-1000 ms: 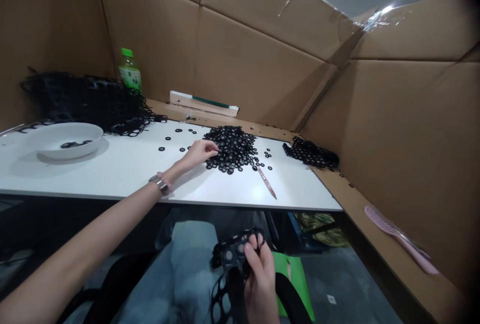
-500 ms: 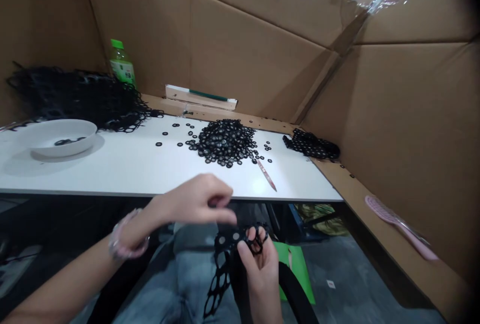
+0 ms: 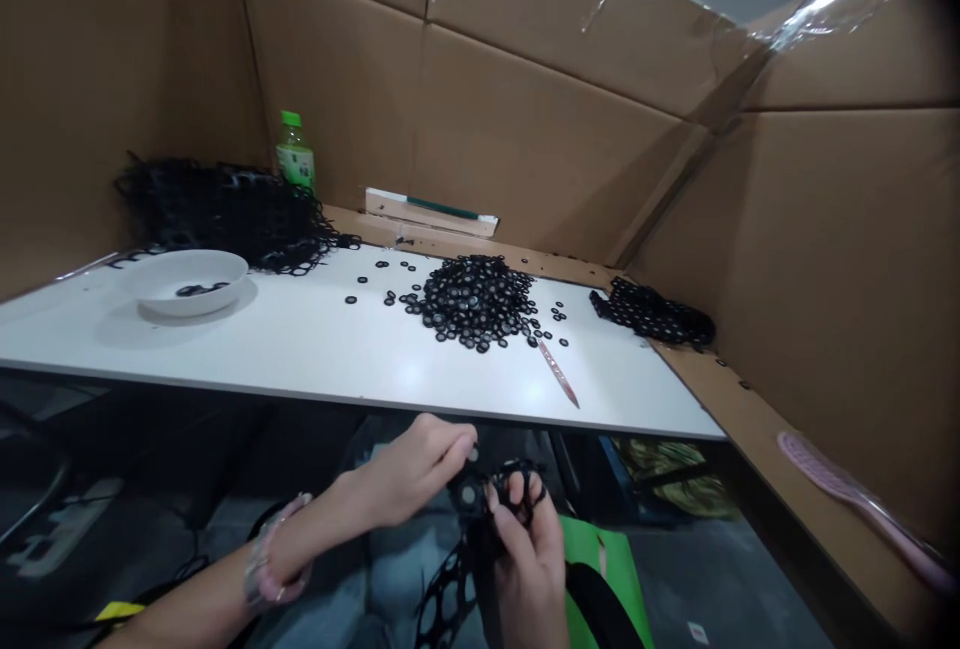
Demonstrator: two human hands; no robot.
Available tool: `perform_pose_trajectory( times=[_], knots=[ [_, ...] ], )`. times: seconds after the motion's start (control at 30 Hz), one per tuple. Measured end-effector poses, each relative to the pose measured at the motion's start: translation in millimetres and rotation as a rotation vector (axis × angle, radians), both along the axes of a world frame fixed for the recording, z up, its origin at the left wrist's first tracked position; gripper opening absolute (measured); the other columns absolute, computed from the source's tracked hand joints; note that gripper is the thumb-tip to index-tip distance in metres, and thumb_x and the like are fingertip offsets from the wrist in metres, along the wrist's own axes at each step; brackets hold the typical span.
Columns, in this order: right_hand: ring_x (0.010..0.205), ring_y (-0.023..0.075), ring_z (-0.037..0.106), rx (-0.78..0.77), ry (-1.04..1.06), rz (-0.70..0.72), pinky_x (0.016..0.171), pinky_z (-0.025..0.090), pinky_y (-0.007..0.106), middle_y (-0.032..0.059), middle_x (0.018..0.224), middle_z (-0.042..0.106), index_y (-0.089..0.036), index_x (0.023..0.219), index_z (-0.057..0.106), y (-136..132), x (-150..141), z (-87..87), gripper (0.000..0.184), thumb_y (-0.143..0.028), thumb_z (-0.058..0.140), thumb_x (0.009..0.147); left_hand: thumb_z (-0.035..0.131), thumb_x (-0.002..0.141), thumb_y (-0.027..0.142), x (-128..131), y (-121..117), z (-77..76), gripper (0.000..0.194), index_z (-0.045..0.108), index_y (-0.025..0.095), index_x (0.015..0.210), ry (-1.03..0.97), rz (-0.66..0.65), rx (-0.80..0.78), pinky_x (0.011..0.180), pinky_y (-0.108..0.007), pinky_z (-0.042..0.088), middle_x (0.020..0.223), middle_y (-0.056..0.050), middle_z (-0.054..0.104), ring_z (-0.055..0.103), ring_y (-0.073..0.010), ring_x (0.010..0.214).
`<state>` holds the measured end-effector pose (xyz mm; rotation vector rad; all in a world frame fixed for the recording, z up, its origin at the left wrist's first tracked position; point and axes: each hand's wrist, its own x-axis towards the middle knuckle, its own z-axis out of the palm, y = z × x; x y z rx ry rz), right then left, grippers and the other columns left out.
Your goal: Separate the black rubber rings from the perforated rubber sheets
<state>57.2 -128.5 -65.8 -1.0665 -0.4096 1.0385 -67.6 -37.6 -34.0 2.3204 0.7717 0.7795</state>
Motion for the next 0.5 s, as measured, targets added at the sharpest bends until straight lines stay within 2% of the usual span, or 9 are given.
perform_pose_trajectory(
  times=[0.07,0.13,0.2,0.23,0.33,0.4,0.5],
  knots=[
    [0.063,0.0114,0.059,0.005,0.056,0.065,0.060,0.048,0.020,-0.0055,0.065,0.058,-0.021,0.077,0.055,3,6,2.8,0.020,-0.025,0.068,0.062,0.020,0.092,0.028,-10,19,6.3,0.037,0.035,0.018,0.060,-0.101,0.173,-0.035,0.049,-0.021,0.030,0.051,0.004,0.038,0.037,-0.0100,0.048],
    [0.054,0.0113,0.056,0.021,0.067,0.111,0.053,0.046,0.020,-0.0063,0.056,0.053,-0.021,0.069,0.054,4,12,6.6,0.015,-0.025,0.067,0.062,0.021,0.092,0.031,-22,49,16.7,0.038,0.035,0.018,0.059,-0.142,0.402,0.005,0.049,-0.021,0.030,0.051,0.004,0.039,0.038,-0.0105,0.048],
    [0.055,0.0119,0.056,-0.007,0.087,0.096,0.055,0.047,0.022,-0.0057,0.057,0.055,-0.021,0.070,0.056,2,14,10.4,0.016,-0.026,0.068,0.061,0.023,0.091,0.030,-30,85,26.0,0.036,0.041,0.018,0.062,0.015,0.547,0.150,0.055,-0.023,0.033,0.056,0.001,0.046,0.045,-0.0128,0.054],
    [0.060,0.0127,0.059,-0.038,0.114,0.078,0.059,0.049,0.022,-0.0048,0.062,0.059,-0.021,0.075,0.059,0,13,12.0,0.020,-0.027,0.070,0.060,0.024,0.091,0.028,-31,102,28.5,0.035,0.044,0.017,0.064,0.144,0.567,0.204,0.058,-0.024,0.035,0.059,-0.001,0.050,0.049,-0.0144,0.058],
    [0.082,0.0152,0.063,-0.116,0.216,0.034,0.072,0.051,0.024,-0.0018,0.086,0.066,-0.024,0.095,0.060,-6,6,15.2,0.043,-0.025,0.075,0.055,0.031,0.089,0.027,-24,146,24.6,0.031,0.052,0.016,0.068,0.273,0.585,0.205,0.063,-0.027,0.037,0.067,-0.007,0.058,0.055,-0.0192,0.066],
    [0.093,0.0164,0.061,-0.127,0.240,0.009,0.077,0.050,0.024,-0.0002,0.099,0.065,-0.025,0.102,0.058,-9,1,15.3,0.054,-0.025,0.078,0.052,0.036,0.088,0.027,-16,162,15.9,0.029,0.055,0.014,0.070,0.306,0.593,0.175,0.063,-0.028,0.039,0.068,-0.010,0.060,0.058,-0.0213,0.067],
    [0.097,0.0164,0.060,-0.133,0.222,0.000,0.077,0.050,0.023,-0.0004,0.102,0.064,-0.026,0.104,0.057,-11,1,11.8,0.058,-0.025,0.080,0.050,0.044,0.086,0.029,-10,174,4.4,0.023,0.056,0.012,0.076,0.327,0.599,0.156,0.061,-0.028,0.040,0.070,-0.011,0.061,0.059,-0.0231,0.067]
  ],
)
